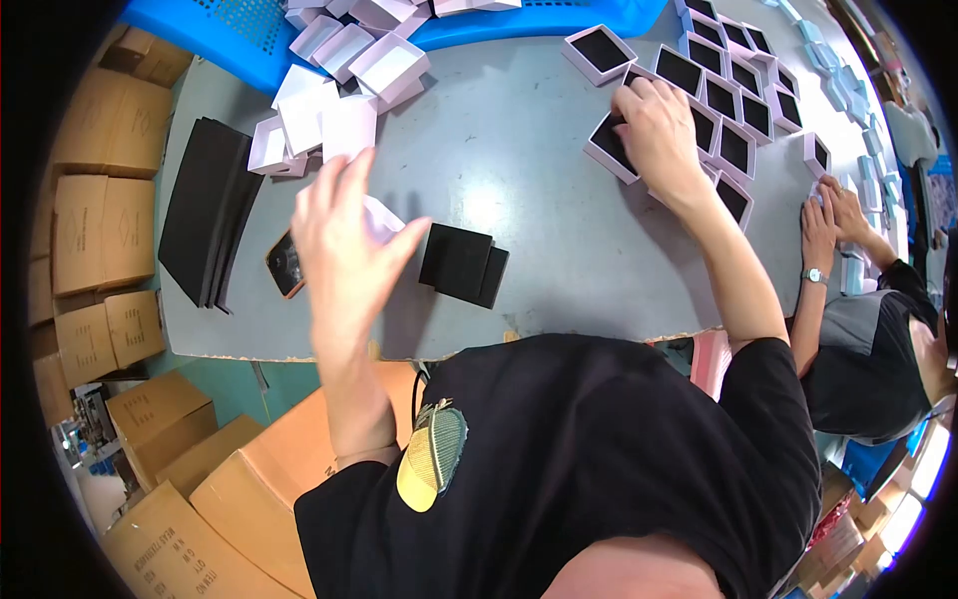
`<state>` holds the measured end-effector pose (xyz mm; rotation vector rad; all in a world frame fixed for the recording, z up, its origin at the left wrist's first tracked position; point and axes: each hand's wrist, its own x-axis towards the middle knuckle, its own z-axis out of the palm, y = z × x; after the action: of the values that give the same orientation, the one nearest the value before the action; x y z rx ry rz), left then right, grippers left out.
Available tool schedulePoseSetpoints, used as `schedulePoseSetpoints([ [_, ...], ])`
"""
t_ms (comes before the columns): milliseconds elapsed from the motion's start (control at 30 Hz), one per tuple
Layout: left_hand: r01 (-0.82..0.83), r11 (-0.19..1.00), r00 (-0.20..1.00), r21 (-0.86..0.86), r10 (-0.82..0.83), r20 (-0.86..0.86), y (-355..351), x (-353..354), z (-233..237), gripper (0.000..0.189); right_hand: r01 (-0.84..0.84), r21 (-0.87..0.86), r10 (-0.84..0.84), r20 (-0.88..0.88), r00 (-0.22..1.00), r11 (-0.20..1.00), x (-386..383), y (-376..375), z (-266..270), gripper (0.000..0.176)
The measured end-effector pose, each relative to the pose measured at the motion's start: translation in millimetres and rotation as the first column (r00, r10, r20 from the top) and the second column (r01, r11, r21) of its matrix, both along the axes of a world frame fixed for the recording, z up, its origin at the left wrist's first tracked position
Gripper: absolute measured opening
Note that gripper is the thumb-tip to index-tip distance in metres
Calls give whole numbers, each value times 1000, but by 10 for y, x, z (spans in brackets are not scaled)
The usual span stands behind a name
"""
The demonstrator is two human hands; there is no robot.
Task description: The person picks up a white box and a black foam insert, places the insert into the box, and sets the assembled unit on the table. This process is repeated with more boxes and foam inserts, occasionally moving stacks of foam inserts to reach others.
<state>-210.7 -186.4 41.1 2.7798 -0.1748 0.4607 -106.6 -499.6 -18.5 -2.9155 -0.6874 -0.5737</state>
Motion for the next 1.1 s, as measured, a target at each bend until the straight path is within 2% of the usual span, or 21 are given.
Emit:
schedulePoseSetpoints([
  [67,-42,999,991,35,46,-123,191,-52,-69,74,-130,353,204,-180,962,926,-260,252,60,17],
  [133,-20,998,972,62,34,-233,326,-49,-230,74,-199,481,374,-300,878,854,-559,696,-15,24],
  [233,-27,999,984,-16,24,-178,253,-62,-208,67,-221,524,454,-371,810,822,-779,1148,-258,18],
  [300,-44,997,994,-67,37,-102,206,-75,-111,61,-192,595,516,-440,735,780,-780,1233,-318,15],
  [400,-134,859,978,-495,34,-207,241,-29,-95,62,42,812,624,-479,618,583,-611,906,19,11],
  [433,-96,848,975,-522,-25,-221,246,23,-141,63,80,802,583,-495,644,592,-509,762,126,10],
  [467,-30,864,966,-503,-103,-235,248,102,-249,72,122,791,539,-512,669,600,-405,630,195,10],
  [533,118,878,966,-464,-210,-153,45,232,-502,90,162,848,493,-438,752,505,-178,453,223,11],
  [567,156,852,949,-500,-270,-164,-72,302,-600,98,173,842,450,-433,781,510,-106,428,260,12],
  [600,191,822,928,-537,-329,-173,-189,361,-693,106,144,772,376,-451,809,619,-45,423,301,12],
  [667,195,792,913,-578,-363,-189,-416,441,-848,113,25,761,404,-372,836,649,30,483,234,11],
  [733,157,753,898,-639,-378,-225,-580,501,-957,115,-194,539,388,-274,880,820,119,480,95,13],
  [800,184,728,881,-661,-421,-217,-704,530,-1008,115,-291,205,335,-233,913,934,102,436,30,12],
  [867,240,728,862,-642,-464,-204,-829,526,-1007,112,-336,80,345,-214,914,939,86,384,1,8],
  [900,213,722,850,-658,-469,-239,-882,513,-953,105,-355,16,350,-205,914,935,78,353,-9,7],
  [1000,467,765,846,-444,-533,-28,-786,533,-899,94,-267,-101,263,-46,964,959,-1,281,-45,8],
  [1033,408,834,893,-371,-449,-26,-668,525,-819,77,-177,-129,176,-20,984,976,-35,244,-39,13],
  [1067,429,875,903,-222,-413,117,-467,566,-738,63,-101,-97,102,8,995,990,-50,200,-45,17],
  [1100,390,919,909,53,-394,137,-247,582,-468,52,-51,-77,53,29,998,996,-76,166,-46,17],
])
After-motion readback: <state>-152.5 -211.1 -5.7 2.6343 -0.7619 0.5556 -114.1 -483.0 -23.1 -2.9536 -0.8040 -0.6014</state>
